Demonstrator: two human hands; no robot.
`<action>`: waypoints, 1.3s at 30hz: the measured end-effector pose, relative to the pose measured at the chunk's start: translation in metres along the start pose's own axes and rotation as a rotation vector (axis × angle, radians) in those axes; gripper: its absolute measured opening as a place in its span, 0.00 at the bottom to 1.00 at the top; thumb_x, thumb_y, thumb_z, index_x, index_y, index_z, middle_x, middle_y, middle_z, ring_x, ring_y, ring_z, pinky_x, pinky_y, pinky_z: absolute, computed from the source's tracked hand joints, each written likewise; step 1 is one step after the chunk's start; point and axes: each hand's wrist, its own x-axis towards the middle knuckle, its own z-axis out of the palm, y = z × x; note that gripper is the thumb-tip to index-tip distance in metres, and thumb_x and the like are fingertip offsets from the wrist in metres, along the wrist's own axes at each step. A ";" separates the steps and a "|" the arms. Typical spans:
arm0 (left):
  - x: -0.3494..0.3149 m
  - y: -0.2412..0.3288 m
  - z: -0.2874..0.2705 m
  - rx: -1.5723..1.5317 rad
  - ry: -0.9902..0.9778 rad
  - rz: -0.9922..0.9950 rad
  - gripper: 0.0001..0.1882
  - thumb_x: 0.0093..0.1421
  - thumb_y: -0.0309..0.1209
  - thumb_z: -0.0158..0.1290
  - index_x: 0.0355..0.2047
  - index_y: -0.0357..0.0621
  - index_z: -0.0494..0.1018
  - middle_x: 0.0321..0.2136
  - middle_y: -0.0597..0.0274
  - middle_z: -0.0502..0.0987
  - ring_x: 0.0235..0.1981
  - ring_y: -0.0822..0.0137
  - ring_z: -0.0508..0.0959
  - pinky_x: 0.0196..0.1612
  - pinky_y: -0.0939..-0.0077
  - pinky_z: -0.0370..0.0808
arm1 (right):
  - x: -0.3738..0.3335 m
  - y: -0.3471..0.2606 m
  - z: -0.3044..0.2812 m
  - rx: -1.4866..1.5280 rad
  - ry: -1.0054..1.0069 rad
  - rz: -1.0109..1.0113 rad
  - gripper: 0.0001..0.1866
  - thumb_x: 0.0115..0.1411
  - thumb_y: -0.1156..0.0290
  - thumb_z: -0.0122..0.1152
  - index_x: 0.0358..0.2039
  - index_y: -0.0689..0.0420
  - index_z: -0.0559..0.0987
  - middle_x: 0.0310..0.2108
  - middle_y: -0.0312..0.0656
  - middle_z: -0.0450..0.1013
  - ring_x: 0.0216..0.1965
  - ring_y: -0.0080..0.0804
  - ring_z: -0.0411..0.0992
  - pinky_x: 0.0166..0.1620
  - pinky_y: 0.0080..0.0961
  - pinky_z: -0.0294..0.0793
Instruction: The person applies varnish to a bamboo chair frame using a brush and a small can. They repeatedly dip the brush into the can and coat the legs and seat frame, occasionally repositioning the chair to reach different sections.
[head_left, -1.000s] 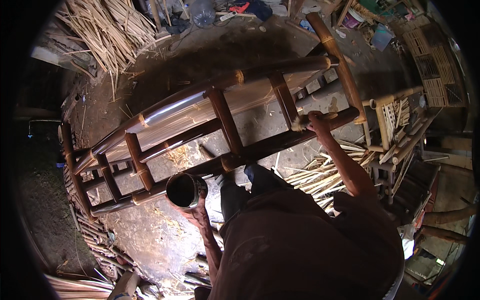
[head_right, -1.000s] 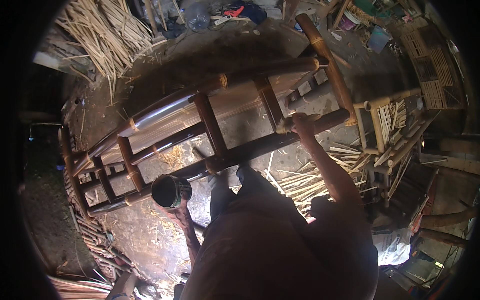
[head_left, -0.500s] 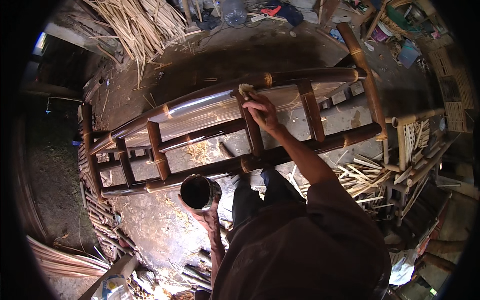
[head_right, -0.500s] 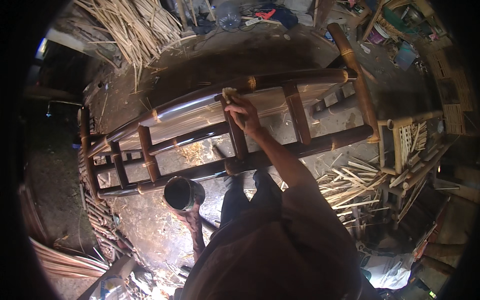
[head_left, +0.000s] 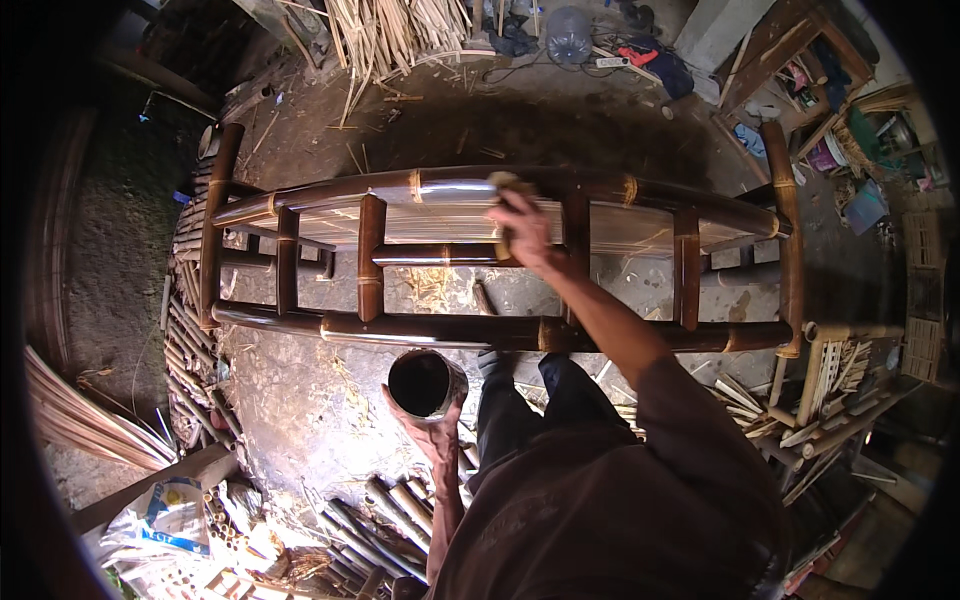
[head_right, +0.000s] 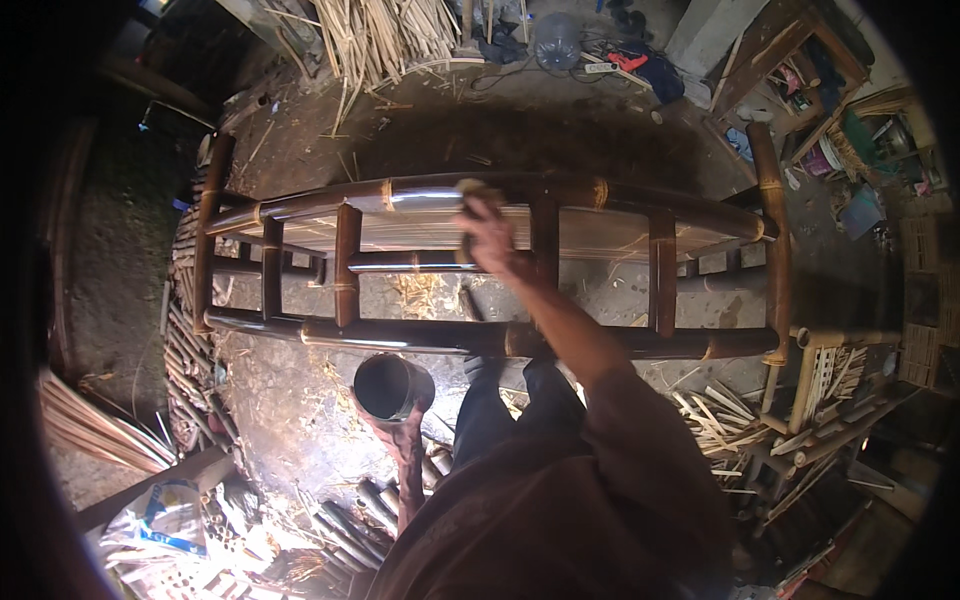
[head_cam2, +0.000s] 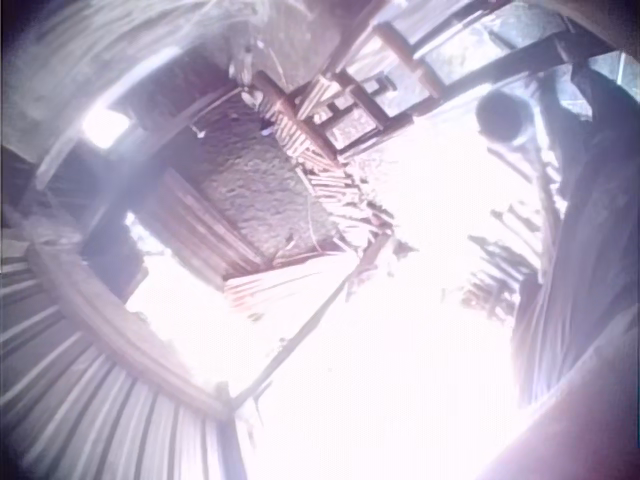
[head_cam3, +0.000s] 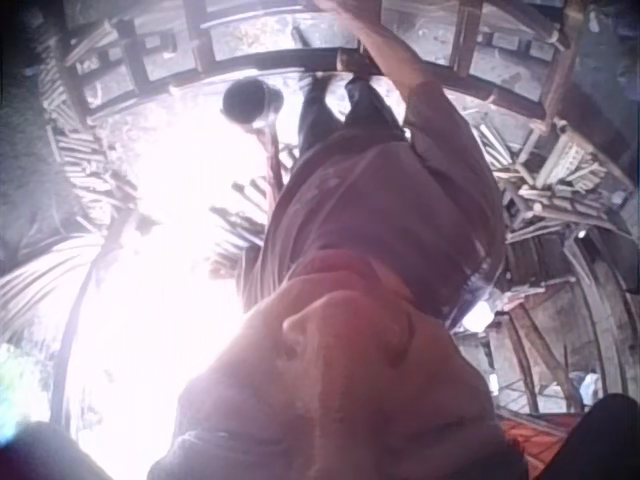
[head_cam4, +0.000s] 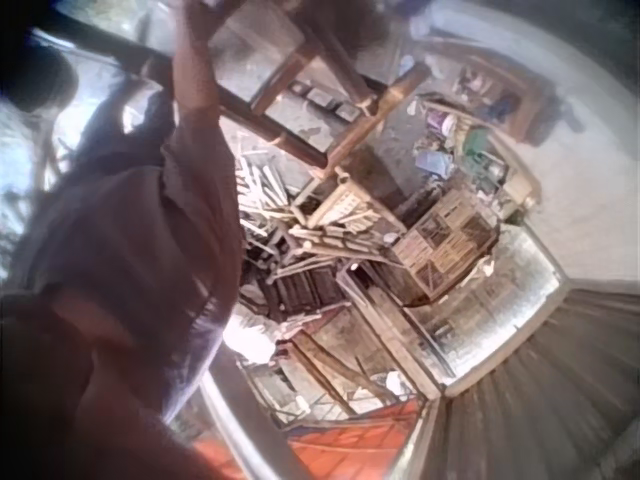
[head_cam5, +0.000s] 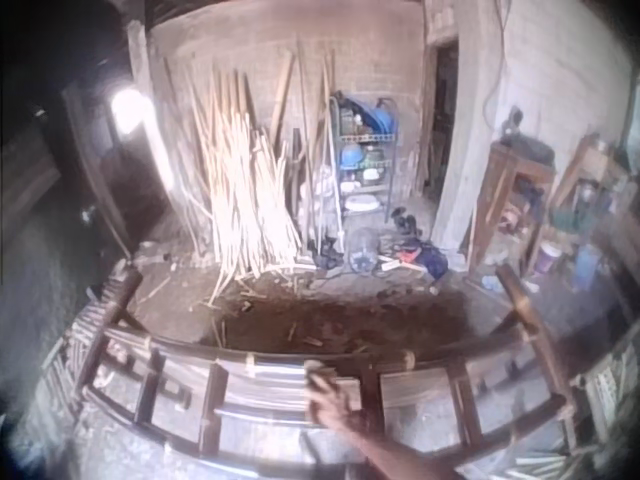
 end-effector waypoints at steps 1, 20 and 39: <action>0.000 -0.016 0.001 -0.079 0.012 0.008 0.64 0.33 0.36 0.74 0.65 0.32 0.46 0.58 0.42 0.61 0.59 0.54 0.65 0.64 0.64 0.60 | 0.008 -0.016 0.028 -0.071 -0.154 -0.012 0.12 0.53 0.77 0.59 0.36 0.45 0.82 0.52 0.44 0.71 0.55 0.46 0.68 0.54 0.39 0.71; 0.069 -0.094 -0.064 0.044 0.095 -0.060 0.63 0.37 0.40 0.74 0.65 0.31 0.44 0.58 0.41 0.60 0.60 0.53 0.64 0.65 0.62 0.59 | 0.055 -0.094 0.189 0.000 -0.347 -0.096 0.04 0.59 0.68 0.60 0.34 0.46 0.82 0.36 0.41 0.75 0.41 0.40 0.74 0.41 0.35 0.73; 0.101 -0.117 -0.095 -0.047 0.093 -0.188 0.64 0.35 0.33 0.72 0.66 0.32 0.42 0.61 0.41 0.57 0.62 0.52 0.61 0.67 0.64 0.54 | 0.036 -0.022 0.057 -0.199 -0.181 0.081 0.06 0.61 0.71 0.56 0.35 0.56 0.80 0.35 0.39 0.75 0.38 0.29 0.75 0.41 0.23 0.73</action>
